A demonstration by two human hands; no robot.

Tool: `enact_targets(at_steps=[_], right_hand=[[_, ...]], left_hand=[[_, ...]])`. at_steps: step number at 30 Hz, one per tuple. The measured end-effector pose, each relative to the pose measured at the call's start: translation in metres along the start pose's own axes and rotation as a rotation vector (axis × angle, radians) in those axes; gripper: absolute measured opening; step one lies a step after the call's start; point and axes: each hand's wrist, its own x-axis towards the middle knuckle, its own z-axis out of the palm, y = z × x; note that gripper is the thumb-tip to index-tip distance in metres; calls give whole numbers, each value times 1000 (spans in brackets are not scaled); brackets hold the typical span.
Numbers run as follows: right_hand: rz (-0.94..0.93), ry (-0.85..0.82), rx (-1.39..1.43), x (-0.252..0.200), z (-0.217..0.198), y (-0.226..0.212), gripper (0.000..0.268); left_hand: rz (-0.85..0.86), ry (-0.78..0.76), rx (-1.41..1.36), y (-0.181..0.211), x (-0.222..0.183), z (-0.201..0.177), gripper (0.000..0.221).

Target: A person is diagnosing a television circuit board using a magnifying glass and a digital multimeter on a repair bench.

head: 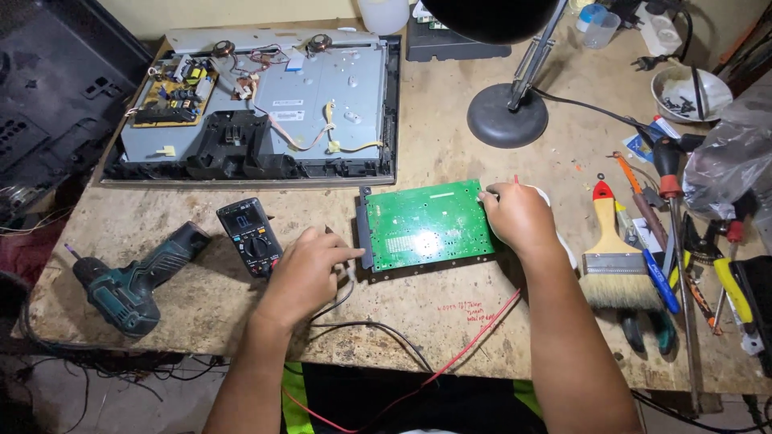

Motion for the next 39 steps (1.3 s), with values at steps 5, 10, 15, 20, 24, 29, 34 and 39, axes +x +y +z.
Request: enact_targets(at_steps=[5, 10, 15, 20, 24, 29, 34, 39], right_hand=[[3, -45, -24, -4, -3, -7, 38], [12, -63, 27, 3, 6, -1, 37], [4, 290, 441, 1, -11, -1, 23], [-147, 558, 879, -16, -30, -21, 22], [-83, 510, 1444, 3, -7, -11, 41], [130, 350, 1774, 14, 5, 5, 38], [150, 344, 1750, 13, 11, -8, 39], [120, 335, 1695, 18, 24, -3, 40]], left_hand=[[-171, 87, -102, -44, 35, 56, 30], [-374, -18, -380, -34, 60, 54, 46], [-385, 292, -972, -35, 69, 67, 32], [-51, 751, -589, -4, 66, 36, 13], [186, 1012, -348, -17, 83, 51, 29], [198, 1087, -435, -14, 87, 67, 24], [69, 1068, -832, -22, 95, 87, 22], [-131, 778, -1798, -27, 97, 92, 40]])
